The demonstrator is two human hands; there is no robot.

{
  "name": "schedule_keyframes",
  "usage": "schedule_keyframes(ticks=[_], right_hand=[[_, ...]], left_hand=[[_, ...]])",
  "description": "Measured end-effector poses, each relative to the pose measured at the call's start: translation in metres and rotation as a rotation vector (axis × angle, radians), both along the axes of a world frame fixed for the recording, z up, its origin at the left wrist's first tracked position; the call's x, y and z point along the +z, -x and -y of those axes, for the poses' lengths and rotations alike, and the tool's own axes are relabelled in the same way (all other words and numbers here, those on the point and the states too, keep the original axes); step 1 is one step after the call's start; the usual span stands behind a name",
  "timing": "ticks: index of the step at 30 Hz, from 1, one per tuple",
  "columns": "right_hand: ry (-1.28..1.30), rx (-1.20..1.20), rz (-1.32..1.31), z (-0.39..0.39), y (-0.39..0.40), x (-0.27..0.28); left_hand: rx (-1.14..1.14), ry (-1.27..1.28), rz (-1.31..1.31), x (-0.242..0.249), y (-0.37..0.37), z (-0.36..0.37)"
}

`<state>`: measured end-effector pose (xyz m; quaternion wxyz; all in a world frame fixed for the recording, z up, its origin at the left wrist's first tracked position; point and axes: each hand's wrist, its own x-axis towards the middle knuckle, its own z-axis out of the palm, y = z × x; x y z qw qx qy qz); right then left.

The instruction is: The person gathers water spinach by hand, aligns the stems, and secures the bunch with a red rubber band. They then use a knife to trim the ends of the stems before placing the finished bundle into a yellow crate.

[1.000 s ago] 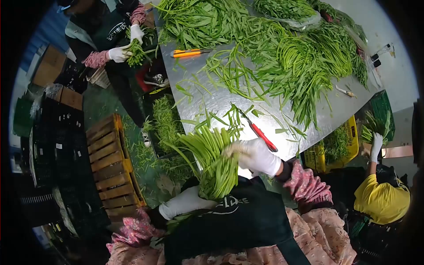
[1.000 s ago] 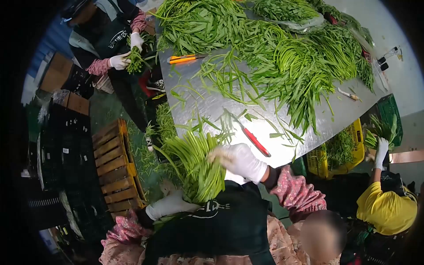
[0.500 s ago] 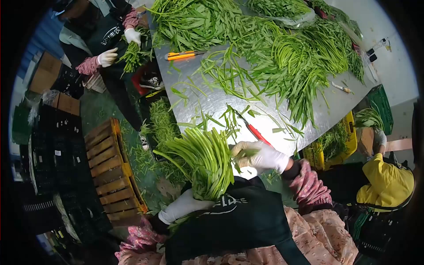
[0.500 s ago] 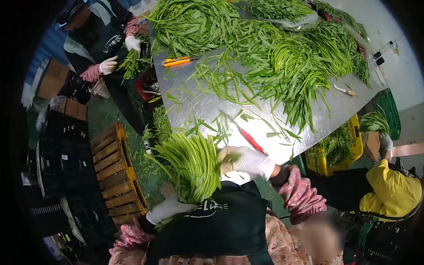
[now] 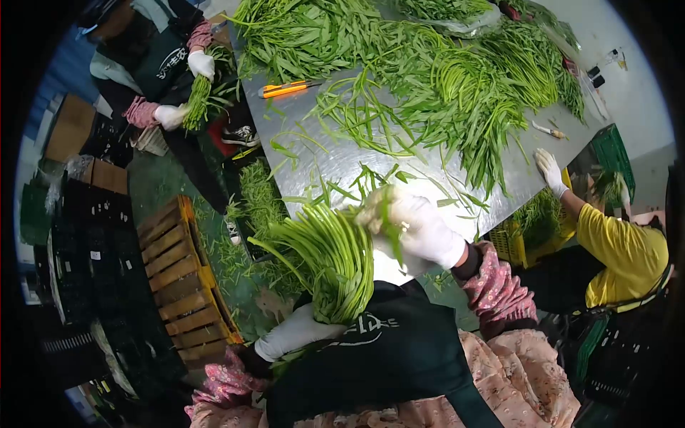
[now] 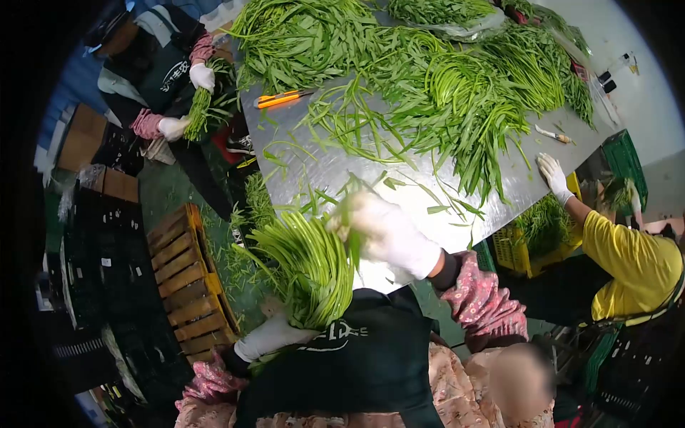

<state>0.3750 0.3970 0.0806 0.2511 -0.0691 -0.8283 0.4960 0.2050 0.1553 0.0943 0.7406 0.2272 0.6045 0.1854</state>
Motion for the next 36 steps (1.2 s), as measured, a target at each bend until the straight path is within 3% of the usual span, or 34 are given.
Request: schedule_keyframes(ticks=[2, 6, 7, 10, 11, 14, 16, 18, 19, 21, 22, 23, 25, 28, 30, 32, 33, 36], right_hand=[[-0.513, 0.079, 0.24, 0.008, 0.006, 0.015], [-0.599, 0.298, 0.221, -0.001, 0.003, 0.002], [-0.556, 0.308, 0.112, 0.001, 0.002, -0.006], [-0.471, 0.391, 0.287, -0.004, -0.003, -0.022], [-0.439, 0.354, 0.224, -0.004, -0.006, -0.026], [0.087, 0.384, 0.142, -0.007, -0.008, -0.025], [0.221, 0.075, 0.106, -0.007, -0.008, -0.032], [0.086, -0.256, 0.145, -0.018, -0.012, -0.041], [0.173, -0.392, 0.084, -0.018, -0.007, -0.031], [0.118, -0.341, 0.159, -0.025, 0.005, 0.007], [0.081, -0.28, -0.046, -0.015, 0.025, 0.027], [-0.224, -0.2, -0.074, -0.004, 0.039, 0.044], [-0.499, -0.082, 0.023, 0.006, 0.045, 0.065], [-0.302, 0.061, 0.332, 0.007, 0.043, 0.067], [-0.006, 0.189, 0.477, -0.001, 0.033, 0.029], [-0.217, 0.312, 0.224, 0.005, 0.023, -0.004], [-0.326, 0.285, 0.246, 0.009, 0.014, -0.008], [-0.27, 0.273, 0.348, 0.012, 0.0, -0.01]], left_hand=[[-0.023, -0.01, 0.004, -0.014, -0.002, 0.004], [-0.008, -0.058, -0.017, 0.002, -0.005, 0.001], [-0.005, -0.05, -0.03, 0.008, -0.004, -0.002], [-0.06, -0.035, -0.046, 0.008, -0.003, -0.002], [-0.092, -0.037, -0.048, 0.006, -0.002, -0.002], [0.03, -0.051, -0.018, 0.008, -0.003, -0.001], [0.023, -0.055, -0.035, 0.009, -0.004, -0.002], [0.02, -0.047, -0.037, 0.009, -0.005, -0.001], [0.018, -0.04, -0.03, 0.006, -0.005, -0.001], [-0.007, -0.014, -0.02, 0.009, -0.007, -0.003], [-0.031, 0.002, -0.021, 0.018, -0.007, -0.01], [-0.058, 0.017, -0.025, 0.023, -0.006, -0.014], [-0.089, -0.059, -0.086, 0.021, -0.007, -0.013], [-0.038, -0.141, -0.105, 0.008, -0.007, 0.0], [0.008, -0.149, -0.083, -0.008, -0.006, 0.008], [0.003, -0.12, -0.053, -0.019, -0.005, 0.013], [0.014, -0.133, -0.074, -0.015, -0.005, 0.012], [0.033, -0.148, -0.083, -0.008, -0.007, 0.009]])
